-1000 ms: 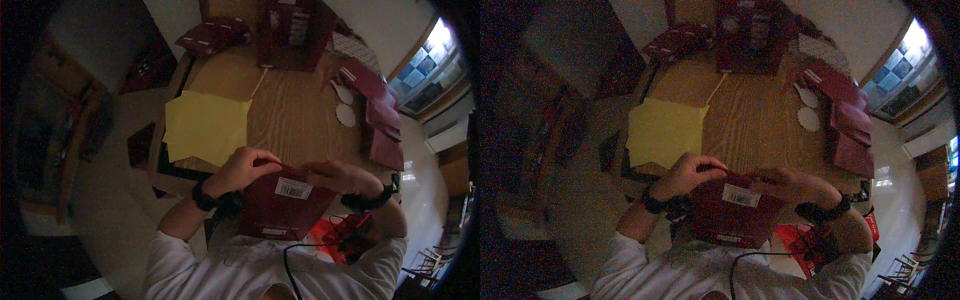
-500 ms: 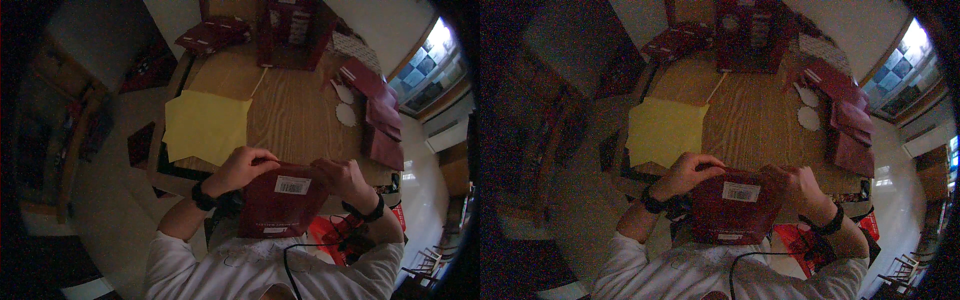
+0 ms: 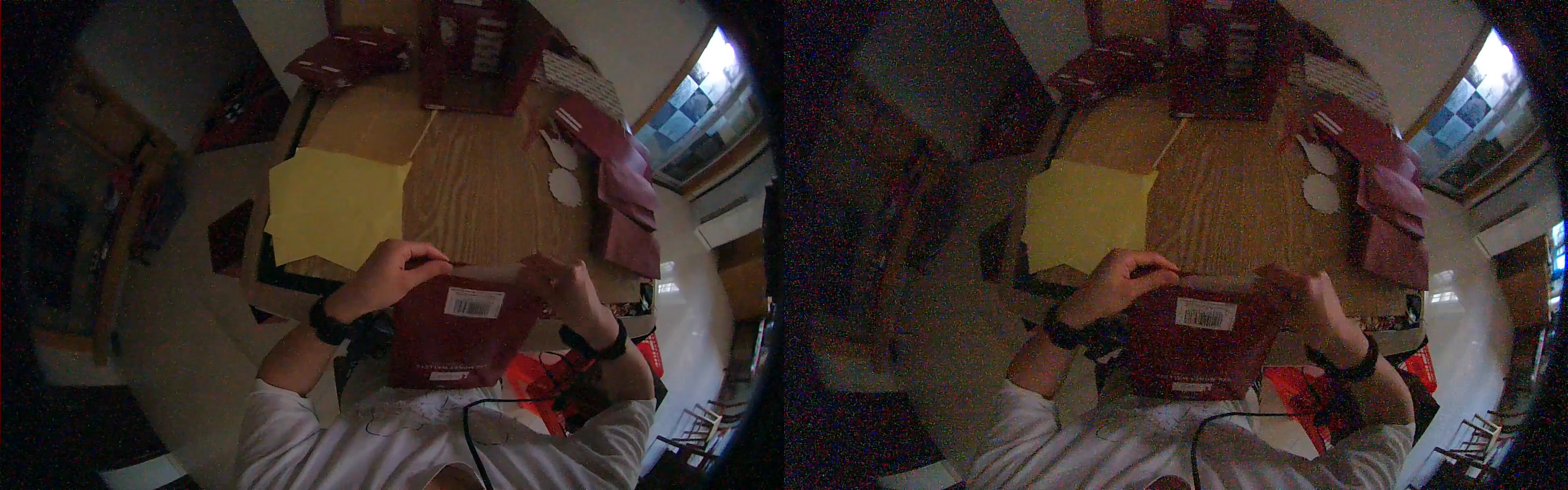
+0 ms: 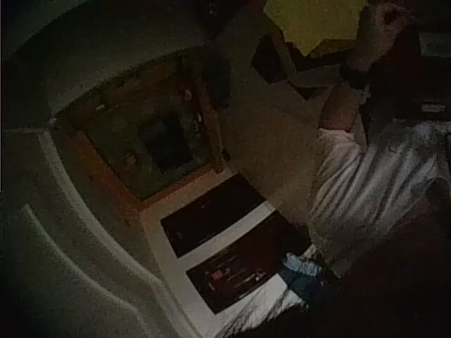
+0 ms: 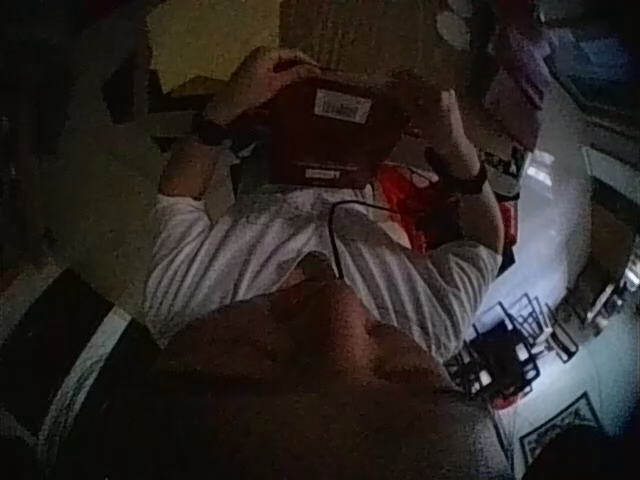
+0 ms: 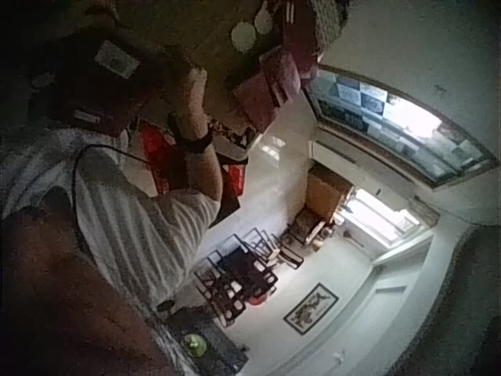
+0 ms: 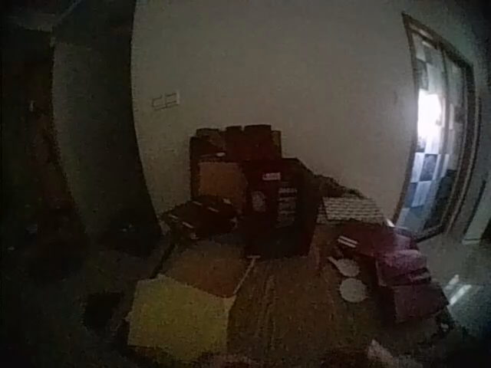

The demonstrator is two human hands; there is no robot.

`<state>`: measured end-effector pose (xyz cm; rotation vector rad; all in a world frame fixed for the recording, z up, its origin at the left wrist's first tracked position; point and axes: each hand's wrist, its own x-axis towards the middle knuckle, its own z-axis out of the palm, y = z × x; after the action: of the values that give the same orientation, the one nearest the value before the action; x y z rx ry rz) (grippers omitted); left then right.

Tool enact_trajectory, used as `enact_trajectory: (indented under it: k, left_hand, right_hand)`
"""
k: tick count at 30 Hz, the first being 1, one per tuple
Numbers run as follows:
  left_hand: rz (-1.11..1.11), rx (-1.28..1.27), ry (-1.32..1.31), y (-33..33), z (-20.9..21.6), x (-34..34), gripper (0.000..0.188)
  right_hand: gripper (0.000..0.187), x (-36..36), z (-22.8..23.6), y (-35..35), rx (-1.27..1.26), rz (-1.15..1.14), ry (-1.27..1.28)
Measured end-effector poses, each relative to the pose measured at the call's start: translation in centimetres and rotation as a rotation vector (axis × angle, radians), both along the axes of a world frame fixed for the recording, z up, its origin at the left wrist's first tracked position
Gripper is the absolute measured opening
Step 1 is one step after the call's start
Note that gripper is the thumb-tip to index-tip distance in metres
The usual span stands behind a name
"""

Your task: Assembling or inspecting paper money wallet packaging by inserting yellow sheets into red cardboard holders.

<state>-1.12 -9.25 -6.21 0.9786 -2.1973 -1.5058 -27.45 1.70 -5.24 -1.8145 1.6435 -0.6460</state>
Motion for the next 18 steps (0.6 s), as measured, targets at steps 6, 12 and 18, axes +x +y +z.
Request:
enact_trajectory:
  k: [6, 12, 18]
  left_hand:
    - [0.015, 0.004, 0.012, 0.0, -0.5, 0.3, 0.023]
    - [-0.023, 0.029, 0.059, 0.3, -0.4, 0.1, 0.021]
    - [-0.025, -0.023, 0.059, 0.2, -0.9, 0.1, 0.019]
  right_hand:
    - [0.018, 0.4, 0.6, 0.1, 0.055, -0.073, -0.124]
    - [0.02, 0.4, -0.2, 0.4, 0.003, -0.067, -0.104]
    - [0.024, 0.5, 0.5, 0.6, 0.082, -0.031, -0.195]
